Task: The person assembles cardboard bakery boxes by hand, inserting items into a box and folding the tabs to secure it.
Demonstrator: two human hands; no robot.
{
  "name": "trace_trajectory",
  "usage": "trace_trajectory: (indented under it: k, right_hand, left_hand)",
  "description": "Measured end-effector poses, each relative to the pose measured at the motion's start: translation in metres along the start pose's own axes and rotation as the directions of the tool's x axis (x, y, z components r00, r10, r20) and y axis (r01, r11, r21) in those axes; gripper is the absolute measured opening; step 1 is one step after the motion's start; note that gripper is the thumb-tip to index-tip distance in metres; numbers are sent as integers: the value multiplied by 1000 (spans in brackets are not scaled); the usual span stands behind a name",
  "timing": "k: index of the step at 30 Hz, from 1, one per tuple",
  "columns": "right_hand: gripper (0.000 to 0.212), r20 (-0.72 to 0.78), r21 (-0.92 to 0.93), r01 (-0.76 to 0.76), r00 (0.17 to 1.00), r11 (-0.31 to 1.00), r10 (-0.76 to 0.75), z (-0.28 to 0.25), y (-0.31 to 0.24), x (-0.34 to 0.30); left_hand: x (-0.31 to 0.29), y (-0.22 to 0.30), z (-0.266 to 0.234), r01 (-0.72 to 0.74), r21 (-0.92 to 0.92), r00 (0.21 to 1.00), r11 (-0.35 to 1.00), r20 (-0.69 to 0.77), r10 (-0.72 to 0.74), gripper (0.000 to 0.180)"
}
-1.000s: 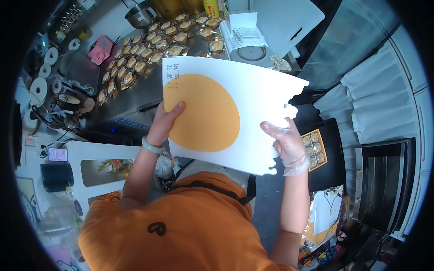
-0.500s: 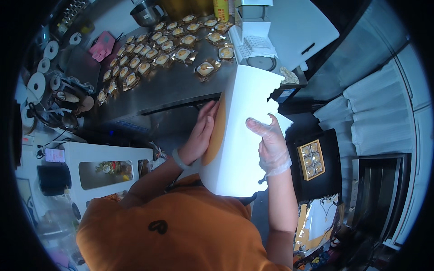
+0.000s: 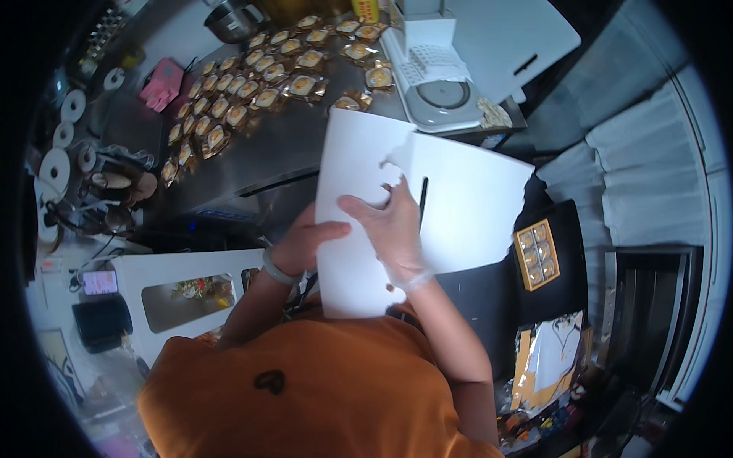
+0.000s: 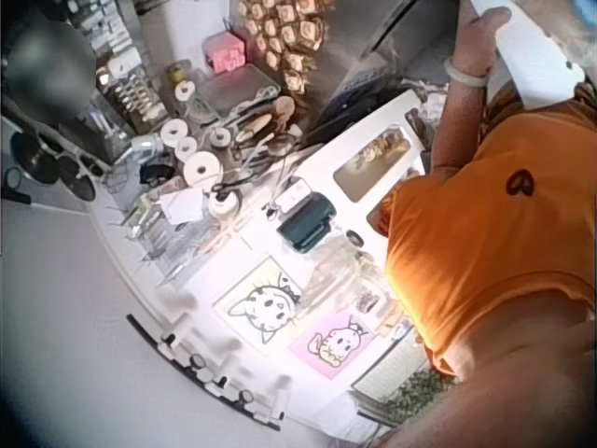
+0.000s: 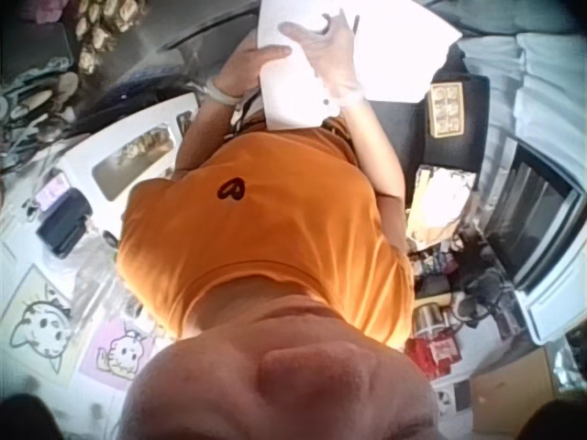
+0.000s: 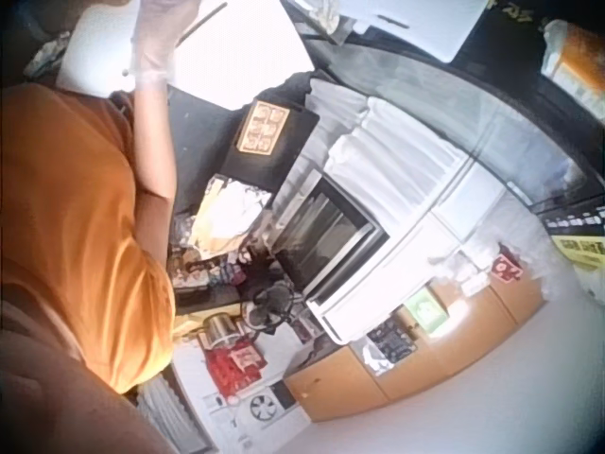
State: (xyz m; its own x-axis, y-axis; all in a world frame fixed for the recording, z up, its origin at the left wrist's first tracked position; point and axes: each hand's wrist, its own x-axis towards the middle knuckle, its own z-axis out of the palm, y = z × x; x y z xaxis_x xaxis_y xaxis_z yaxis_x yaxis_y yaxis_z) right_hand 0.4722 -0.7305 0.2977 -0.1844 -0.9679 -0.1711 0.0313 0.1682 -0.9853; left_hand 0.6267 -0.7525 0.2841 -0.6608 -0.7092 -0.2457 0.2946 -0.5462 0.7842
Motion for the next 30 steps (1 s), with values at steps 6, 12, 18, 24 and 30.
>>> trace_trajectory:
  k: [6, 12, 18, 24, 30]
  right_hand:
    - [79, -319, -505, 170, 874, 846, -367, -79, 1, -7]
    - [88, -773, -144, 35, 620, 989, -135, -199, 36, -39]
    - [62, -530, 695, 263, 816, 669, 230, -183, 90, -30]
    - [51, -770, 213, 257, 638, 943, 0, -164, 48, -48]
    - [57, -795, 31, 144, 604, 989, -63, -160, 50, -84]
  left_hand:
    - [-4, 30, -39, -197, 29, 955, 980, -221, 198, 40]
    - [-2, 51, -51, -248, -64, 935, 967, -276, 222, 42]
    - [7, 55, -44, -179, -117, 972, 977, -176, 157, 44]
    - [25, 50, -67, -72, 182, 986, 981, -138, 98, 44]
    - [42, 33, -93, 3, 86, 986, 996, -167, 12, 45]
